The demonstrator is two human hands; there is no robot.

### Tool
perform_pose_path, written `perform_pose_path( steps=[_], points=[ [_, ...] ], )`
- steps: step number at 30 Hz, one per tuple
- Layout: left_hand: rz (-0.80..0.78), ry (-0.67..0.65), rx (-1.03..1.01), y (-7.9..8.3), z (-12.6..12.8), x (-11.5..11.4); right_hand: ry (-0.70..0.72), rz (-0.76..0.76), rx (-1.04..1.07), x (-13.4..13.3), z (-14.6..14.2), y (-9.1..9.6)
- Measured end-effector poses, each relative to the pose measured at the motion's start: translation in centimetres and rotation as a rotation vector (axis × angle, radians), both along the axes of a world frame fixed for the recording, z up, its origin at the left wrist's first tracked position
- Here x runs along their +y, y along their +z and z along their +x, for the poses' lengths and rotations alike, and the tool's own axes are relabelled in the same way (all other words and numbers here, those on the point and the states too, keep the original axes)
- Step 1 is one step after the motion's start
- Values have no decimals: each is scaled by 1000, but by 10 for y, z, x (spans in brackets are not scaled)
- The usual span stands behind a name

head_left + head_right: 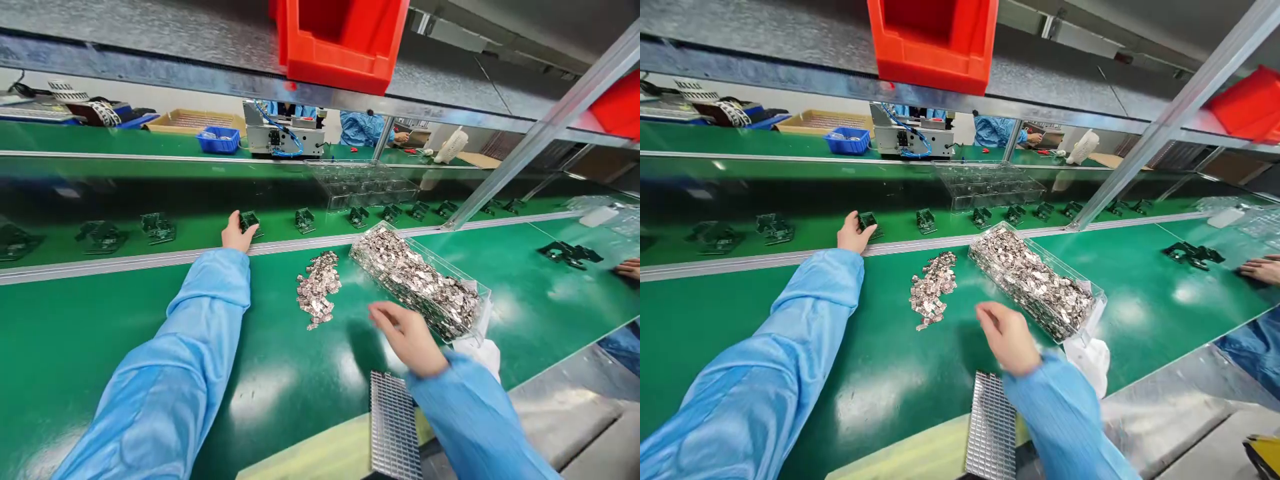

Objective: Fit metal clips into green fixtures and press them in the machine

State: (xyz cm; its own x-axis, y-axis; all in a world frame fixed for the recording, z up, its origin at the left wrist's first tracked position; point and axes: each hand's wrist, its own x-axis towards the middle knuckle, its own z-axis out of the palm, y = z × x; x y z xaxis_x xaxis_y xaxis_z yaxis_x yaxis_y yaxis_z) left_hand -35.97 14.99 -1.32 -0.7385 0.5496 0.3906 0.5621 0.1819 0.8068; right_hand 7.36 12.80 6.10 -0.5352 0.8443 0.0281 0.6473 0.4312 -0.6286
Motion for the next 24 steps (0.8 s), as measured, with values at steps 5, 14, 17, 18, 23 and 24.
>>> perform_pose_path(
  steps=[5, 14, 17, 18, 23, 24],
  points=[
    [3, 142, 134, 9, -25, -24, -90, 25, -156, 82, -95, -25],
    [-85, 544, 74, 22, -110, -116, -74, 8, -239, 102, -109, -41],
    [-70, 508, 64, 28, -109, -114, -97, -27, -222, 94, -97, -28],
    [-58, 505, 64, 31, -105, -114, -100, -39, -195, 87, -89, -20],
    [-1, 462, 92, 32, -57, -126, -18, -140, 204, 27, -14, 12],
    [3, 444, 100, 29, -42, -131, -26, -123, 237, 12, 6, 8]
  ],
)
